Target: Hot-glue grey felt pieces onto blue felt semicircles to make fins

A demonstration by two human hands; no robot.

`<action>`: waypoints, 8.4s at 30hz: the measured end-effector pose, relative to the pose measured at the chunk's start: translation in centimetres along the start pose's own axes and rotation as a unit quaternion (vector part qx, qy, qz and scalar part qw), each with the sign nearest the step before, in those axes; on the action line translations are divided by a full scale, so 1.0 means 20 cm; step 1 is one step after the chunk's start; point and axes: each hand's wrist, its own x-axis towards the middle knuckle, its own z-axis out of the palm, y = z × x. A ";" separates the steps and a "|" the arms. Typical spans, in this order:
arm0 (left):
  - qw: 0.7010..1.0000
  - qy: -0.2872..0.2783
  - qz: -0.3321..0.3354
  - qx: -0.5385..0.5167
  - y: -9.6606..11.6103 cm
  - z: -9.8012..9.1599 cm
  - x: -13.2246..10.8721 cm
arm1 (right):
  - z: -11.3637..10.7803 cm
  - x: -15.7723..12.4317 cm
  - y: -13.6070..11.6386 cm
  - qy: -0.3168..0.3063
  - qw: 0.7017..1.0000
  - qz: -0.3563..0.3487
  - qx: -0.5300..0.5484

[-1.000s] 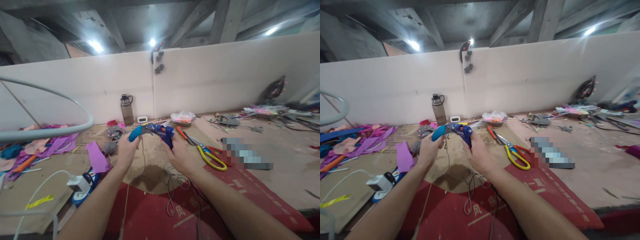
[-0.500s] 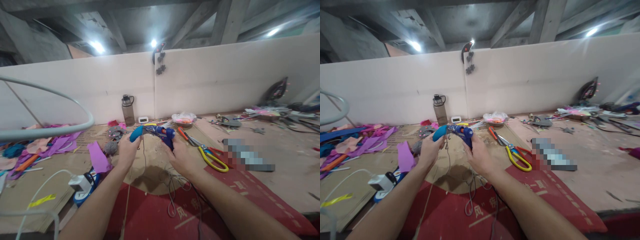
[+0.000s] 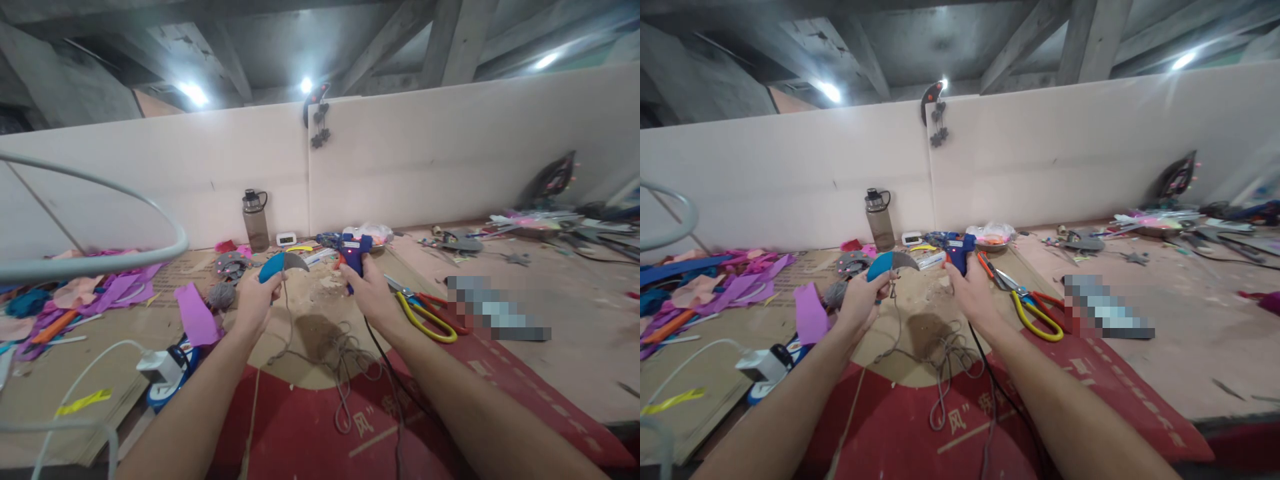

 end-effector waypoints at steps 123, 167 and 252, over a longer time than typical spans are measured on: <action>0.981 -0.123 -0.092 0.120 0.04 0.06 -0.10 | 0.02 0.12 -0.21 -0.098 0.991 -0.065 -0.072; 0.973 -0.170 0.000 0.155 0.09 0.04 -0.11 | 0.01 0.10 -0.16 -0.329 0.806 0.296 0.393; 0.986 -0.018 0.094 0.134 -0.03 -0.01 -0.01 | 0.06 0.10 -0.16 0.027 0.997 0.044 0.064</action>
